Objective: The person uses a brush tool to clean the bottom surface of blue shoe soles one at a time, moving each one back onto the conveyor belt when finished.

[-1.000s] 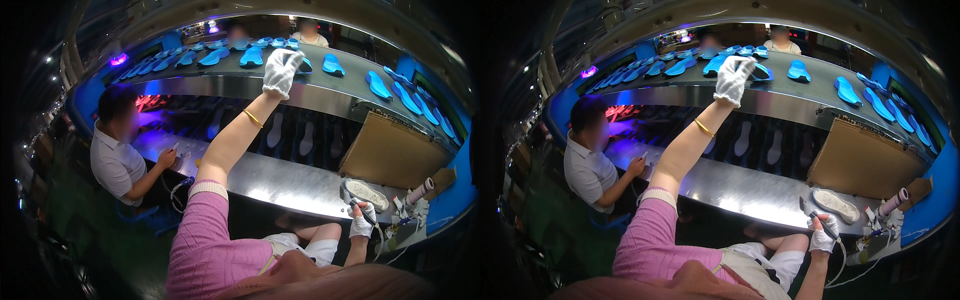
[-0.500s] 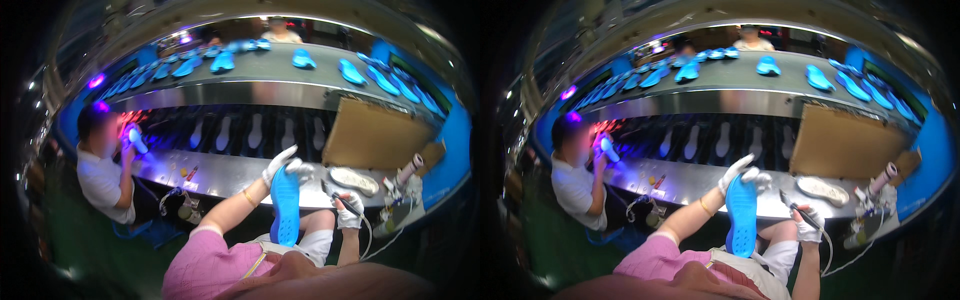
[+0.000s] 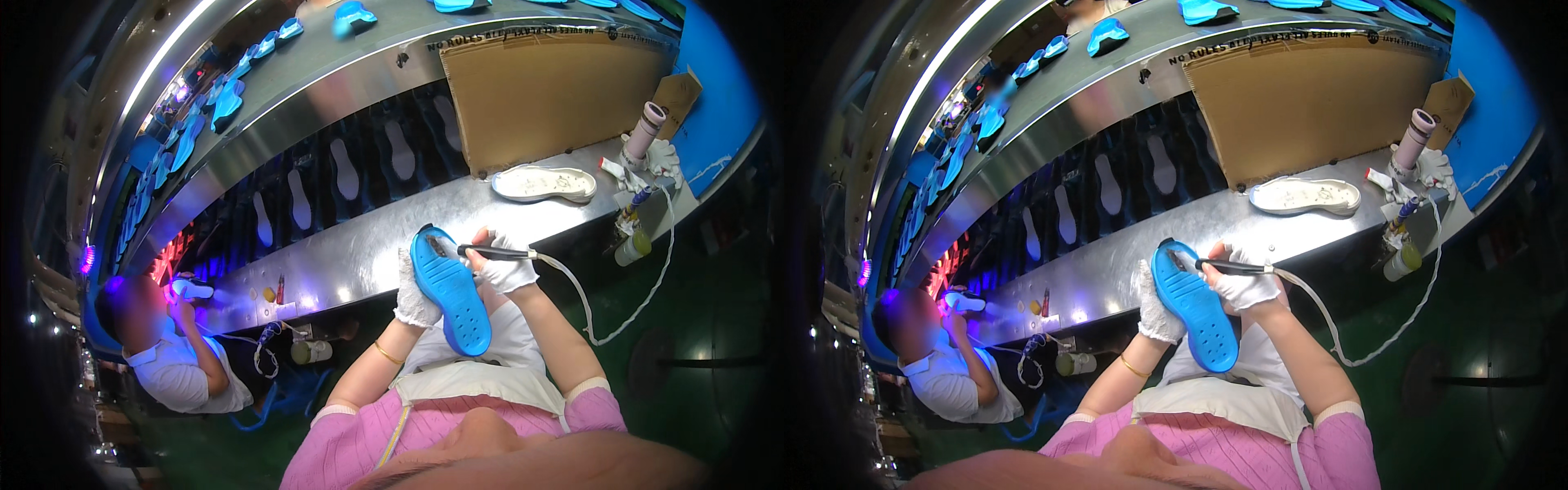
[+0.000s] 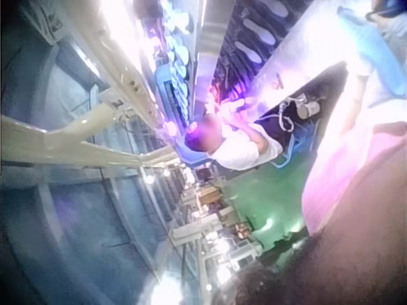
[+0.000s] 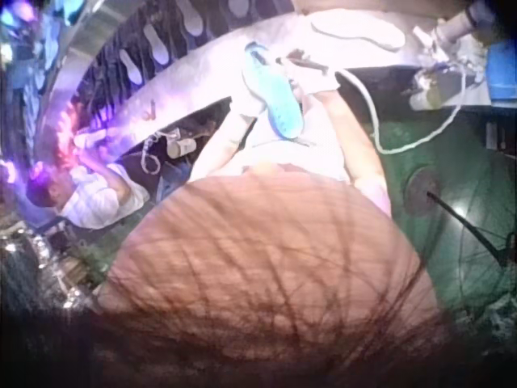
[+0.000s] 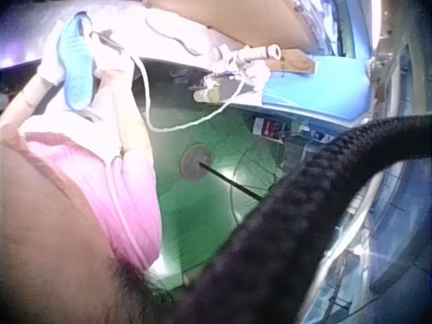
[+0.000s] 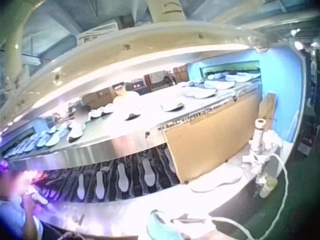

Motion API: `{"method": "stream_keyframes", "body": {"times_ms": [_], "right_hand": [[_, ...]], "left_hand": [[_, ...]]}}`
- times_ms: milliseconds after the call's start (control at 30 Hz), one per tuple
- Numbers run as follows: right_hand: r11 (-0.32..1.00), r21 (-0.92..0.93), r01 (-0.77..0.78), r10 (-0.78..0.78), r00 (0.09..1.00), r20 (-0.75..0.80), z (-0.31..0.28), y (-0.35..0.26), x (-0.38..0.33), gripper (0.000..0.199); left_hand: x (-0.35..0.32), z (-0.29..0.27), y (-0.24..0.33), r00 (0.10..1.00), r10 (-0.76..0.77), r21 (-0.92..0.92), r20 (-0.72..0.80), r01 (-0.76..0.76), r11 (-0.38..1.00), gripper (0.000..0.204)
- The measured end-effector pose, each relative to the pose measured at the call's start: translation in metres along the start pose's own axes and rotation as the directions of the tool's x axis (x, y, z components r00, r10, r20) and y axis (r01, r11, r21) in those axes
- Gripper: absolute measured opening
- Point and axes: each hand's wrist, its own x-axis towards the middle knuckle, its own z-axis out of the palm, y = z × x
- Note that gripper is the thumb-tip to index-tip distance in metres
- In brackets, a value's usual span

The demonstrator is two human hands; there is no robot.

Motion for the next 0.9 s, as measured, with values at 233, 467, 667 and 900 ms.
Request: {"method": "stream_keyframes", "body": {"times_ms": [233,467,667,900], "right_hand": [[0.976,-0.074,0.204,-0.205,0.979,0.005,0.019,0.002,-0.005,0.010],[0.963,0.255,-0.090,0.038,0.978,0.205,0.042,0.016,-0.025,0.018],[0.869,-0.081,0.489,-0.447,0.845,0.294,0.078,0.012,-0.048,0.016],[0.862,-0.121,0.492,-0.437,0.843,0.312,0.097,0.011,-0.062,0.016]], "left_hand": [[0.008,0.004,-0.019,0.822,0.393,0.567,-0.411,-0.107,0.817,0.079],[-0.043,0.018,-0.002,0.729,0.500,0.588,-0.469,-0.165,0.792,0.085],[-0.076,0.035,0.013,0.864,0.360,0.536,-0.353,-0.129,0.834,0.089],[-0.100,0.042,0.033,0.907,0.256,0.358,-0.334,-0.129,0.925,0.085]]}}
